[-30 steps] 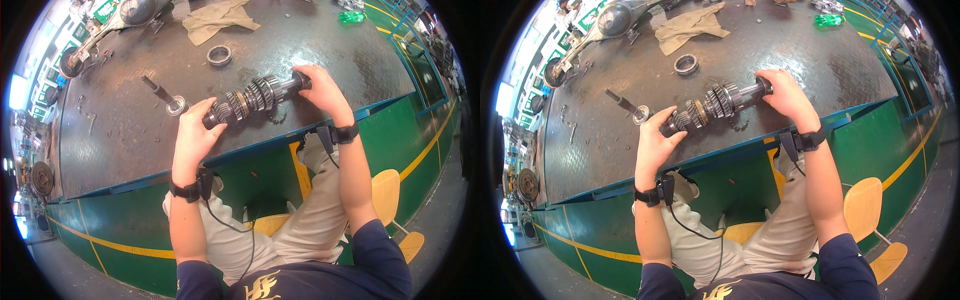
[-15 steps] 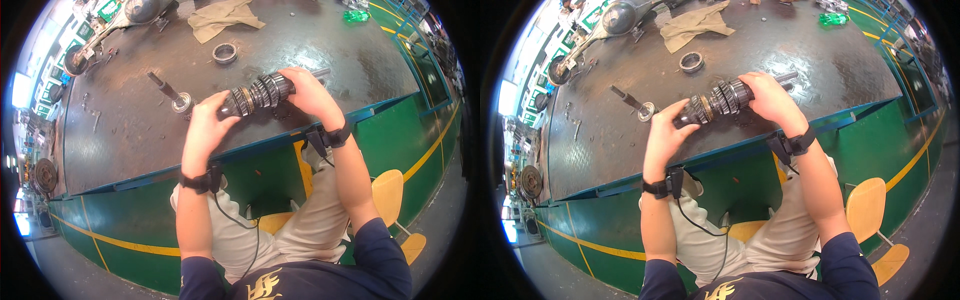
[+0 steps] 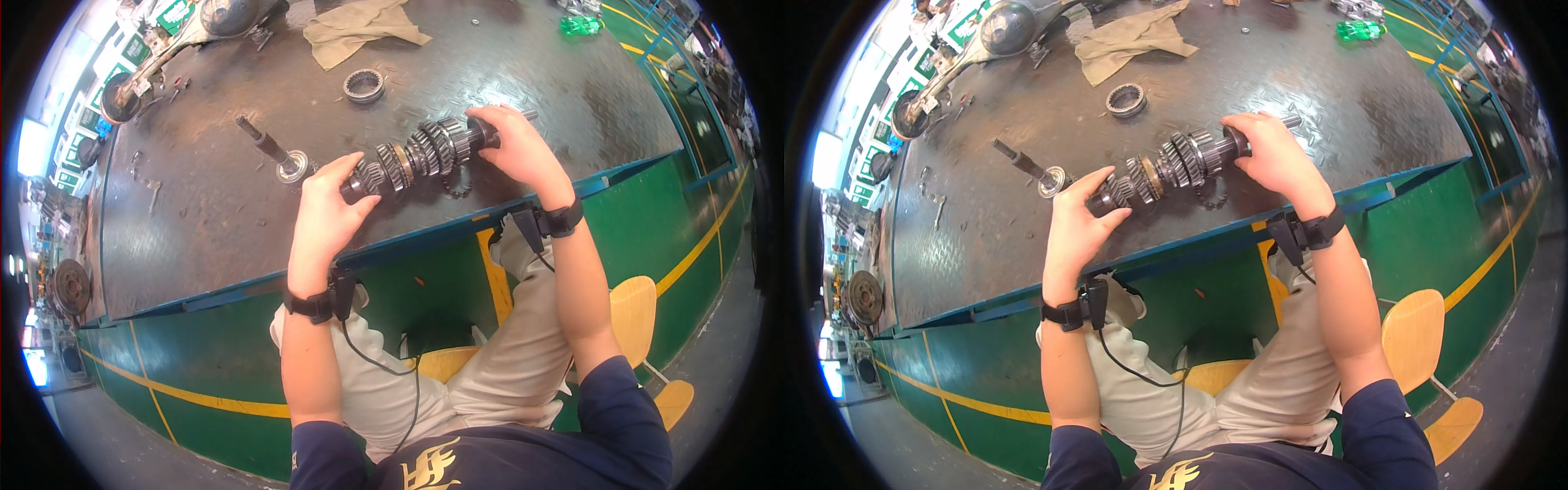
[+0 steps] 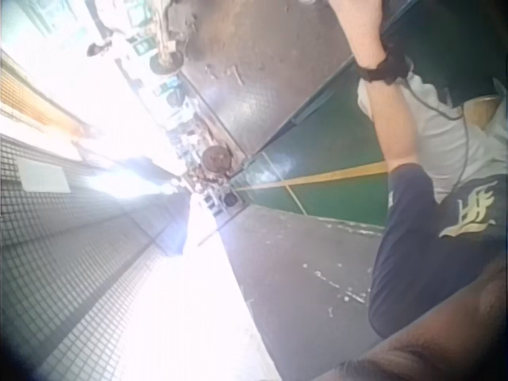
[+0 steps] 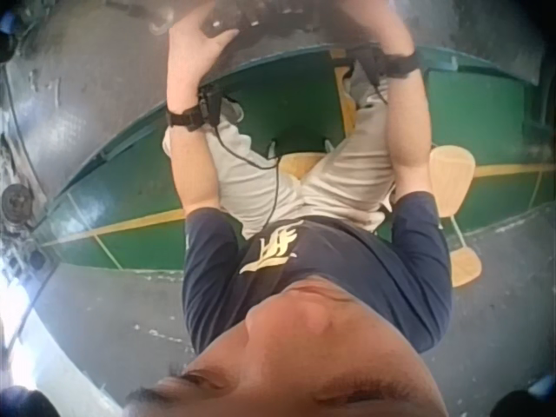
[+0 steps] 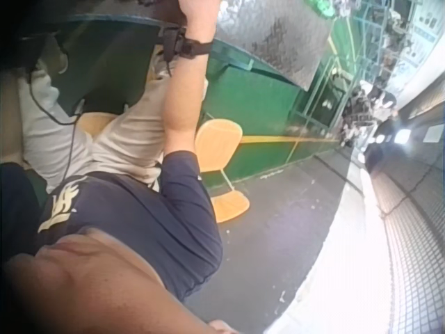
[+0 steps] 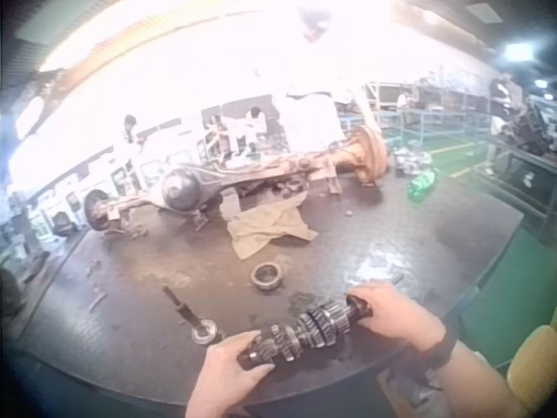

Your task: The person handles a gearbox main shaft, rotating it to inspect and align gears, and picks up separate gear components and bearings from the workbench to place them near the shaft.

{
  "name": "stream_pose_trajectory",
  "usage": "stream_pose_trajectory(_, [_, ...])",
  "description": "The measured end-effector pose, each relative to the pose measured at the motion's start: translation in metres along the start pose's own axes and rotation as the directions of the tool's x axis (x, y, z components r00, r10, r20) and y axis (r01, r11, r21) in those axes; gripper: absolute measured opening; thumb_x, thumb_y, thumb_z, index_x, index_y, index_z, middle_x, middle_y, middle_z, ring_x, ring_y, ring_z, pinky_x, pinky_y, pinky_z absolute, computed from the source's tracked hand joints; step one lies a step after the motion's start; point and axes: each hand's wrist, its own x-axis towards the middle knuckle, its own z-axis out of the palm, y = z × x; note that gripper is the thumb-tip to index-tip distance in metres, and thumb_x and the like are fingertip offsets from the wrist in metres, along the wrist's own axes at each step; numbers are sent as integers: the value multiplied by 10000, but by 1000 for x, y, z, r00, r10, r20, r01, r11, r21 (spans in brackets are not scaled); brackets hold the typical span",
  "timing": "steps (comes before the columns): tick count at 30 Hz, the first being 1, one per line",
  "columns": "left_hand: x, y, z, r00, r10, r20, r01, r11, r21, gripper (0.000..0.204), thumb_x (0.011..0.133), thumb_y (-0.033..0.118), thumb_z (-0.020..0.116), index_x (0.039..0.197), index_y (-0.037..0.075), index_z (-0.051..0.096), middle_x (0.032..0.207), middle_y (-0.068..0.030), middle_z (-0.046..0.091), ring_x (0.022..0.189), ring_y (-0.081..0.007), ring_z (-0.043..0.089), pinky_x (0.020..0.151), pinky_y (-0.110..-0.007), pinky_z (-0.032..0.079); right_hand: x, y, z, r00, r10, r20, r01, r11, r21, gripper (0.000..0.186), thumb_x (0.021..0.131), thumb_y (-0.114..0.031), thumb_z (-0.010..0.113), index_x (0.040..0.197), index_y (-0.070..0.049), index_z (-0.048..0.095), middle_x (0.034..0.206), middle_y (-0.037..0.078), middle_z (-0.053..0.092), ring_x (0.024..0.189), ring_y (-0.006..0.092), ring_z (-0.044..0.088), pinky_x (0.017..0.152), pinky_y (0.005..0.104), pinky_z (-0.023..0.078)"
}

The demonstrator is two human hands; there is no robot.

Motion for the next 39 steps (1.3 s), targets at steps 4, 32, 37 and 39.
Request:
stream_pose_trajectory(4, [-1, 1, -4, 1000, -13, 2, 13, 1000, -21, 625, 699, 31, 873, 1289, -60, 685, 1248, -266, 724, 1171, -371, 715, 1036, -388, 541, -5, 18, -12, 998, 64, -3, -64, 997, -47, 563, 704, 38, 782, 1256, -25, 692, 1182, 167, 731, 1089, 387, 659, 1044, 446, 495])
stream_pose_trajectory(32, [3, 0, 0, 1000, -23, 13, 23, 1000, 5, 646, 716, 61, 874, 1330, -17, 688, 1215, -187, 753, 1119, -280, 723, 1015, -372, 546, -2, 16, -7, 996, 89, 11, -90, 995, 46, 562, 695, 40, 777, 1249, -17, 703, 1196, 184, 735, 1121, 395, 671, 1033, 447, 513])
stream_pose_trajectory(37, [3, -3, -3, 1000, -25, 5, 24, 999, 27, 646, 707, 59, 878, 1325, -7, 698, 1205, -173, 757, 1070, -258, 706, 993, -359, 540, -3, 27, -16, 989, 146, 22, -145, 989, -37, 559, 697, 33, 777, 1247, -33, 707, 1182, 161, 744, 1117, 383, 652, 1044, 447, 496])
stream_pose_trajectory(39, [3, -4, -1, 1000, -7, -5, 7, 1000, 24, 646, 704, 58, 879, 1322, -5, 701, 1203, -172, 758, 1057, -255, 701, 987, -356, 538, -5, 28, -14, 991, 131, -3, -131, 990, -54, 553, 695, 23, 782, 1240, -35, 710, 1176, 157, 746, 1093, 380, 665, 1043, 450, 493])
